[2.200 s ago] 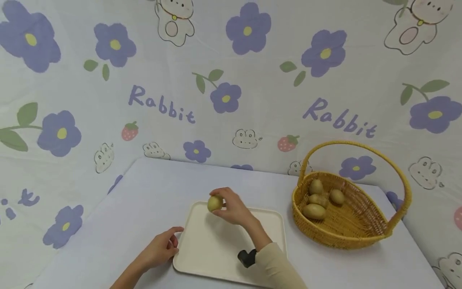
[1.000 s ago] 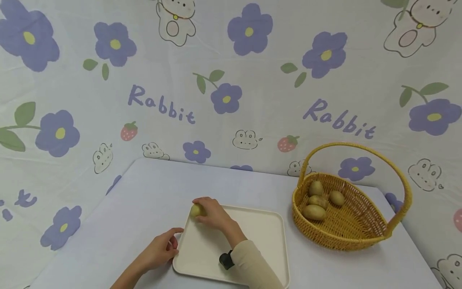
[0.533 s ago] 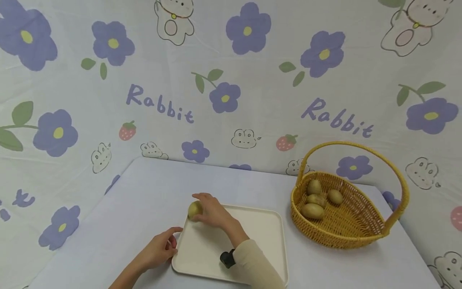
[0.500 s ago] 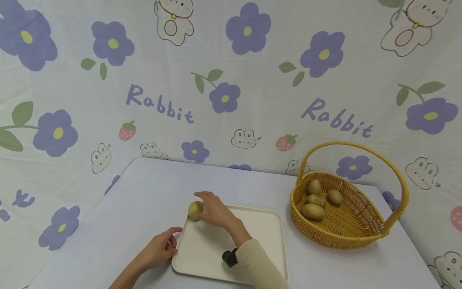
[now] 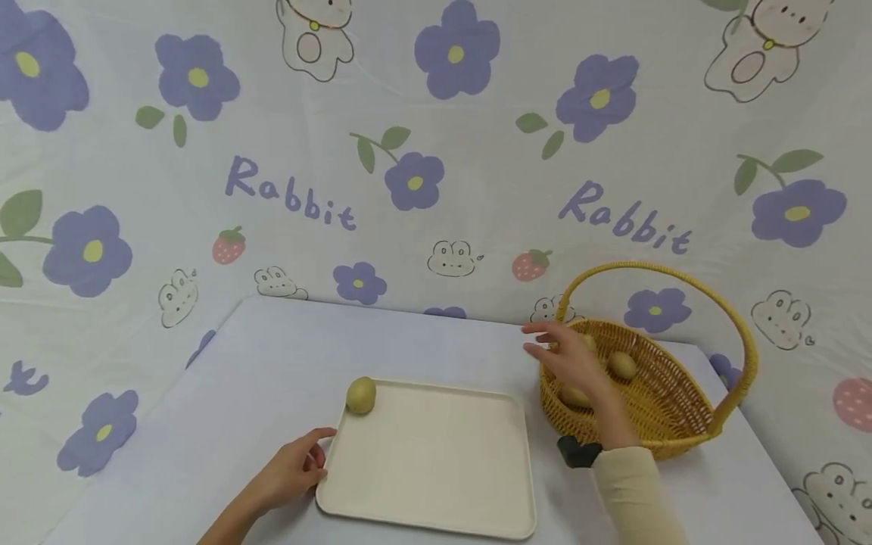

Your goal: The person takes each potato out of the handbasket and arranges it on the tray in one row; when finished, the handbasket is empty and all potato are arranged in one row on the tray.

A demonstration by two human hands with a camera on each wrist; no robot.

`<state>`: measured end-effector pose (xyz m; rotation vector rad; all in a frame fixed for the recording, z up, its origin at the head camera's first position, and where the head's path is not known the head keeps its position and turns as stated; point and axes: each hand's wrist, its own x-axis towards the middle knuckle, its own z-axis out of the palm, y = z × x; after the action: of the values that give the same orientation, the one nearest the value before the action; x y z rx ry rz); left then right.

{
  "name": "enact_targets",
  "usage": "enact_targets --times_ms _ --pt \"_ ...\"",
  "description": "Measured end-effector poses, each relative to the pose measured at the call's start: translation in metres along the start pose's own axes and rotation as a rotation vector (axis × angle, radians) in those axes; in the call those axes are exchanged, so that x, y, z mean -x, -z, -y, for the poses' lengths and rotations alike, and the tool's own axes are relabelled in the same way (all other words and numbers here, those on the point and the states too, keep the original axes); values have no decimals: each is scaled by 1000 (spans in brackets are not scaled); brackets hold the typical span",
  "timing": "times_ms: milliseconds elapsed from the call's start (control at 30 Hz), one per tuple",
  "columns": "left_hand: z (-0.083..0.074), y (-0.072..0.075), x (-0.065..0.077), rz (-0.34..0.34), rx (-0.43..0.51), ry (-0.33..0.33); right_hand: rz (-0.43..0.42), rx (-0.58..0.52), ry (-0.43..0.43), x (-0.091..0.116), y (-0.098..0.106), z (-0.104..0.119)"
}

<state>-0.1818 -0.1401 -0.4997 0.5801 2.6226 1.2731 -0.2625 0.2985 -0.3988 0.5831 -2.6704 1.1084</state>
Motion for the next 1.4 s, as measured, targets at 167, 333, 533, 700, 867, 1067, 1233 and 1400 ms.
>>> enact_targets --times_ms 167,333,533,700,867,1067,1233,1400 --pt "2 0 2 -2 -1 7 -39 123 -85 11 48 -34" --pt "2 1 1 6 5 1 -76 164 -184 21 74 -69" --pt "2 4 -2 -1 -3 -13 -72 239 -228 23 76 -97" --pt "1 5 -4 8 22 -4 -23 312 -277 25 77 -114" --pt "4 4 -1 15 23 11 51 347 -317 27 76 -133" --pt "7 4 1 27 34 14 109 360 -346 30 68 -143" --pt "7 5 0 34 47 10 150 395 -315 29 63 -144" --pt "7 5 0 34 53 7 133 416 -333 29 59 -142"
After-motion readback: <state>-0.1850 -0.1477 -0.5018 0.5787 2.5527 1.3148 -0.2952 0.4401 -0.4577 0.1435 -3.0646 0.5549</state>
